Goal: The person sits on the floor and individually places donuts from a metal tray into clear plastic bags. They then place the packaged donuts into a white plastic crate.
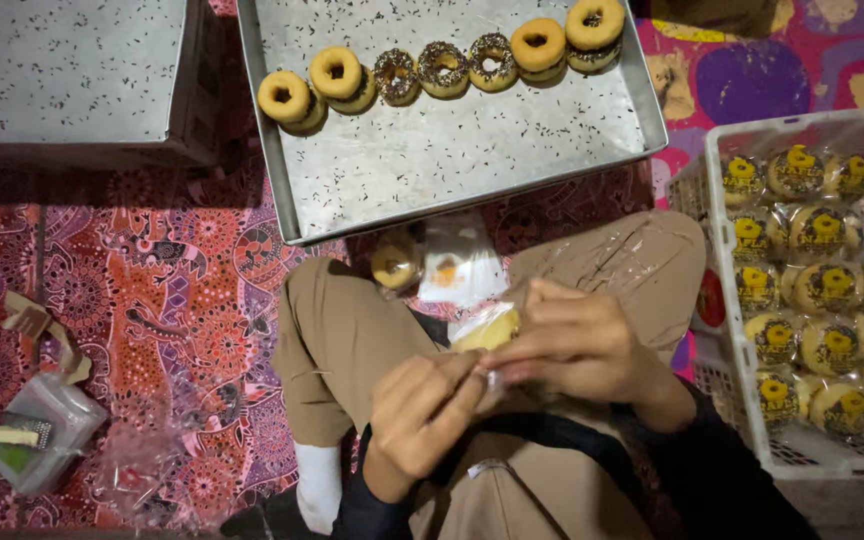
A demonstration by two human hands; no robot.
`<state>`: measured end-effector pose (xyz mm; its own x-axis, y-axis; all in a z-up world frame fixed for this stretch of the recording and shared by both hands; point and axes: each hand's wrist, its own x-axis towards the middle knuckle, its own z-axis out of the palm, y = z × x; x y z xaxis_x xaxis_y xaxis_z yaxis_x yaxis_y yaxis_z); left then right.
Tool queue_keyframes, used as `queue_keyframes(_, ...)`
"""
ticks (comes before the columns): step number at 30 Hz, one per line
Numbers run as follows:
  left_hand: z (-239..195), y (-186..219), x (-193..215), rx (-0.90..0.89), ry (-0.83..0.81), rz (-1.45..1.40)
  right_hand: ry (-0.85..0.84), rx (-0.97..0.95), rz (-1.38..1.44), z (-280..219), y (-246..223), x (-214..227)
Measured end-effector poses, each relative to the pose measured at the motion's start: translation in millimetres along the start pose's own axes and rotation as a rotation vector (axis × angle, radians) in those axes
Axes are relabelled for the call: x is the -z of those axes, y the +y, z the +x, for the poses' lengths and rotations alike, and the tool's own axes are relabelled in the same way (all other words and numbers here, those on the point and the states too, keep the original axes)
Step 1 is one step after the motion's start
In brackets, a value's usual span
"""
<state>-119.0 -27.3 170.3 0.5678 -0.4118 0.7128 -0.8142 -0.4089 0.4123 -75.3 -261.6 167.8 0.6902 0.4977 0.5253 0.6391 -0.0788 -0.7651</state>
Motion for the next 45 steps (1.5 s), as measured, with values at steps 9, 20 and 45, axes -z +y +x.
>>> queue_keyframes(9,-7.4,-13.5,-8.2,0.253,0.199,0.105,-0.130,0.292,-1.054,-54.0,91.4,-5.5)
queue_keyframes(20,-82.9,-112.4,-44.4,1.049,0.424,0.032,0.041,-0.419,0.212,-29.1,201.7,-145.9)
queue_keyframes(45,-161.3,-250.5,-135.2,0.949,-0.659,0.504,0.084,-0.738,0.562,-69.4,179.1,-112.2)
